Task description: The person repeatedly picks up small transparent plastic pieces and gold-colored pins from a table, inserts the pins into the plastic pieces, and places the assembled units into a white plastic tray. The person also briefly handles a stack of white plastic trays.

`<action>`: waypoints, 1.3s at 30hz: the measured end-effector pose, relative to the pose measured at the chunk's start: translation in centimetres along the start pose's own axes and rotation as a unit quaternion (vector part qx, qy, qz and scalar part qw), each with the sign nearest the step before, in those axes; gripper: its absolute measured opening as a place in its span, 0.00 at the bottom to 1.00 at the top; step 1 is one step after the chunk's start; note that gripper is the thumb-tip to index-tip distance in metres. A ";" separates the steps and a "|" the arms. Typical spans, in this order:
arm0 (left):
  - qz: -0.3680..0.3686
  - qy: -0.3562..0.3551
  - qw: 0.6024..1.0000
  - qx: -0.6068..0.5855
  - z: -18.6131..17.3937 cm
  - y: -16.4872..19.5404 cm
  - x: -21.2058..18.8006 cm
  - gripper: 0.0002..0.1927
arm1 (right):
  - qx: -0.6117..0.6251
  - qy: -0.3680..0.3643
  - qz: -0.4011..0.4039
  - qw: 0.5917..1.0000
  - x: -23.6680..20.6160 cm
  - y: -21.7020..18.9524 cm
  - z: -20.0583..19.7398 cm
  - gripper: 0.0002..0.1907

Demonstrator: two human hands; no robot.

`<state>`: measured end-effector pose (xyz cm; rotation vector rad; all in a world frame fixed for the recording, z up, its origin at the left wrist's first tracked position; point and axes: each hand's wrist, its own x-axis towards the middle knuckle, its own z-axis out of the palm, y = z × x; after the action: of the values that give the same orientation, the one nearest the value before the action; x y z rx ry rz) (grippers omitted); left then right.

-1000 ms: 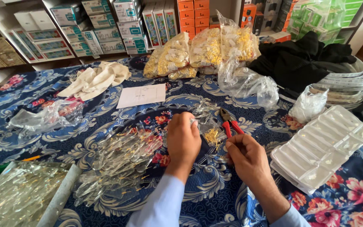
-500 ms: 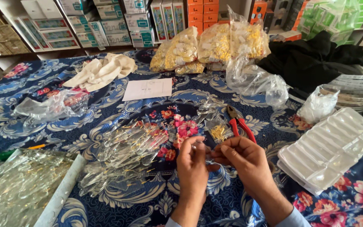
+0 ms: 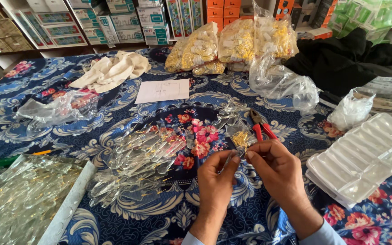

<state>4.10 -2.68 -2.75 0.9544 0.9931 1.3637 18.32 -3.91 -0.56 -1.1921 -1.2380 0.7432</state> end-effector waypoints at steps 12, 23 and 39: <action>0.054 -0.051 0.997 0.005 0.5 -0.5 -0.1 0.06 | -0.166 0.005 -0.085 0.982 -0.2 -1.5 0.0 0.05; -0.022 -0.048 0.997 -0.055 0.8 -0.6 -0.2 0.06 | -0.207 0.001 -0.145 0.967 -0.5 -1.8 0.2 0.06; 0.107 -0.038 0.994 0.012 0.8 -0.6 -0.5 0.03 | 0.008 -0.018 0.110 0.994 0.7 0.9 -0.2 0.08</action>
<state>5.07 -3.11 -3.10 1.1482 0.8711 1.4826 18.80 -3.03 -1.19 -1.3210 -1.1386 0.9400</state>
